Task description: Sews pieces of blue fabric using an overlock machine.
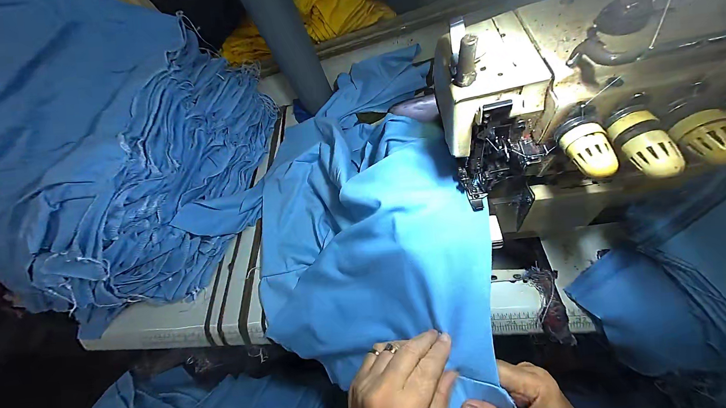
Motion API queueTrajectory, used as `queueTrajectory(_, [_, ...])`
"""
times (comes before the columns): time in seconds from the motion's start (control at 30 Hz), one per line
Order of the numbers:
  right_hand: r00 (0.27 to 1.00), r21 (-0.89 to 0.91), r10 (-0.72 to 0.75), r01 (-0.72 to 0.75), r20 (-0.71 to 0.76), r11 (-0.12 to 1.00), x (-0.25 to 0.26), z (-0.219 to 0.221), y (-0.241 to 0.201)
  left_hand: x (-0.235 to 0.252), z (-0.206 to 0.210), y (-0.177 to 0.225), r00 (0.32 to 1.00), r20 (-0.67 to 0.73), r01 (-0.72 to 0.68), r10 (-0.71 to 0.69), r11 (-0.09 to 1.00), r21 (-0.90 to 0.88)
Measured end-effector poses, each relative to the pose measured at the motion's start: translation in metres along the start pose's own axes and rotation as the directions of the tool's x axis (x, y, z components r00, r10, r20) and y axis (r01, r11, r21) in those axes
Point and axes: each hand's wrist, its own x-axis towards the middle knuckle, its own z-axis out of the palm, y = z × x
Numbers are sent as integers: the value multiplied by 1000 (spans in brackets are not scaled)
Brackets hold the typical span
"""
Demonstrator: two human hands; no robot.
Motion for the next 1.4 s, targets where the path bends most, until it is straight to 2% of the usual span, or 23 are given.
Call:
queueTrajectory(0.07, [1000, 18, 2, -2, 29, 1000, 1, -1, 0, 6, 8, -2, 984, -102, 127, -146, 976, -174])
queueTrajectory(0.13, [999, 60, 3, -6, 52, 998, 2, -3, 3, 23, 0, -4, 903, -120, 306, -412, 815, -493])
queueTrajectory(0.17, [998, 80, 9, -13, 58, 997, 2, -4, 3, 32, -7, -8, 871, -118, 320, -477, 733, -600])
queueTrajectory(0.2, [998, 93, 15, -21, 59, 995, 1, -6, 4, 38, -17, -11, 875, -137, 285, -465, 721, -632])
queueTrajectory(0.27, [998, 104, 18, -23, 56, 994, 0, -9, 3, 44, -36, -11, 949, -169, 157, -264, 867, -472])
queueTrajectory(0.3, [998, 108, 14, -20, 57, 994, -1, -11, 4, 45, -43, -7, 983, -129, 74, -131, 923, -378])
queueTrajectory(0.33, [998, 115, 10, -17, 61, 993, -2, -13, 5, 45, -45, -2, 998, -65, -12, -9, 947, -322])
queueTrajectory(0.4, [998, 115, 10, -16, 54, 993, -3, -18, 6, 44, -38, 5, 985, 53, -144, 163, 955, -261])
queueTrajectory(0.5, [999, 115, 40, -37, -23, 993, -2, -22, 3, 49, -17, 4, 947, 157, -261, 279, 957, -127])
queueTrajectory(0.73, [965, 189, 124, -80, -233, 979, 38, -21, -22, 100, -4, -4, 905, 95, -426, 416, 885, 187])
queueTrajectory(0.9, [944, 192, 81, -19, -320, 981, 65, -19, -21, 135, 0, 0, 895, 18, -423, 446, 835, 351])
queueTrajectory(1.03, [940, 161, 65, -11, -334, 987, 76, -14, -21, 153, 7, 18, 927, 3, -343, 376, 842, 417])
queueTrajectory(1.17, [927, 125, 66, -21, -370, 992, 83, -11, -19, 157, 19, 20, 936, -2, -299, 352, 797, 525])
queueTrajectory(1.23, [930, 106, 41, -2, -364, 994, 84, -11, -15, 152, 16, 18, 933, 11, -316, 359, 806, 500])
queueTrajectory(1.3, [937, 113, 15, 26, -349, 993, 84, -12, -9, 139, 4, 12, 936, 12, -329, 351, 864, 381])
queueTrajectory(1.33, [939, 124, 22, 22, -343, 992, 85, -13, -7, 129, -6, 7, 947, 9, -309, 322, 902, 301])
queueTrajectory(1.4, [942, 174, 66, -8, -329, 985, 86, -13, -7, 105, -32, -5, 984, -5, -170, 176, 959, 226])
